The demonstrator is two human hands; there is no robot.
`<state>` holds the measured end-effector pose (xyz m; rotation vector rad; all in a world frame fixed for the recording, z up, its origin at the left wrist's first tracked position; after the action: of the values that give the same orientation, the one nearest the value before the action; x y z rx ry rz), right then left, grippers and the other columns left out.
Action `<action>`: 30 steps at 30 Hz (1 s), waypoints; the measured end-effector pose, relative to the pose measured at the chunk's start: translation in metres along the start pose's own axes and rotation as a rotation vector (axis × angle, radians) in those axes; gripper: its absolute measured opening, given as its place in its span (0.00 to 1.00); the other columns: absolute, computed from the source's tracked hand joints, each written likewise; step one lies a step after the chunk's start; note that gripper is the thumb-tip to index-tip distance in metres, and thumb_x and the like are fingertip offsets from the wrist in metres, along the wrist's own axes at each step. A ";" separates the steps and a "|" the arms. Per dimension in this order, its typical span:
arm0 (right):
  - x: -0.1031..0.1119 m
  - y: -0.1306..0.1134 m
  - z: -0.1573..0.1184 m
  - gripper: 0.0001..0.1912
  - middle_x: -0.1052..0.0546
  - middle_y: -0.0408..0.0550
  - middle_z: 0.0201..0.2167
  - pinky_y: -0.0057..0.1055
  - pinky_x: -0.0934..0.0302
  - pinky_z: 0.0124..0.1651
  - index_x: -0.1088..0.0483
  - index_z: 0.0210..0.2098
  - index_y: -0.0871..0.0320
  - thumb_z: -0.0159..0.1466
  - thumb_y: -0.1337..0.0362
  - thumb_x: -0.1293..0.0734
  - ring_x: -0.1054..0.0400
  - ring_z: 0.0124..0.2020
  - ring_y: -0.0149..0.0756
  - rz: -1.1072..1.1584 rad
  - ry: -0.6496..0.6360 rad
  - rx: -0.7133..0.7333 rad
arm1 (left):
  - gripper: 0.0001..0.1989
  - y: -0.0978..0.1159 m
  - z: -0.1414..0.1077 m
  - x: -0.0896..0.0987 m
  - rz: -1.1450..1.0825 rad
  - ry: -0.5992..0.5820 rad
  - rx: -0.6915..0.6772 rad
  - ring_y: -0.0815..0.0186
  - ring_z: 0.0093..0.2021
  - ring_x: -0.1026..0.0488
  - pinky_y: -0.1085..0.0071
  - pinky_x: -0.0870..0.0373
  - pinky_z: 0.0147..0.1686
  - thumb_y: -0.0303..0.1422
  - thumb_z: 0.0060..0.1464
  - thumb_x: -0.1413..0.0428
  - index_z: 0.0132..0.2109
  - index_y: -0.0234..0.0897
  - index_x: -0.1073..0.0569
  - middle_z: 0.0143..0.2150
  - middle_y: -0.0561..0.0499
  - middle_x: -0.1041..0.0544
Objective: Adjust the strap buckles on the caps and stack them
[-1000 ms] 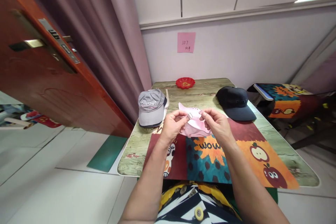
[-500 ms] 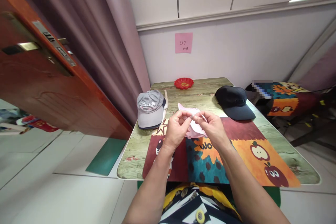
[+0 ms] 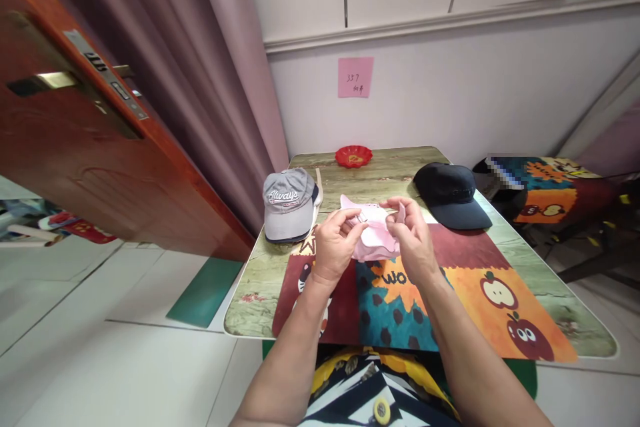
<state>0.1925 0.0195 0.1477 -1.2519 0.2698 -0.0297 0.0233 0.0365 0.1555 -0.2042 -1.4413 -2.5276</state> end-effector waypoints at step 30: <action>-0.008 0.008 0.004 0.18 0.31 0.41 0.25 0.29 0.42 0.32 0.30 0.29 0.56 0.62 0.48 0.29 0.38 0.28 0.32 -0.029 -0.030 -0.079 | 0.16 -0.007 -0.002 -0.013 -0.483 -0.151 0.281 0.71 0.31 0.26 0.77 0.28 0.33 0.31 0.46 0.30 0.44 0.36 0.21 0.31 0.53 0.23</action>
<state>0.1845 0.0272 0.1433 -1.3341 0.2287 -0.0254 0.0342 0.0402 0.1459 0.0058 -2.1013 -2.6619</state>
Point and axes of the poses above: each hand's wrist, its own z-axis towards the middle knuckle, its own x-axis out of the back of the hand, y = z × x, the point moved 7 cm from there along z, towards the middle knuckle
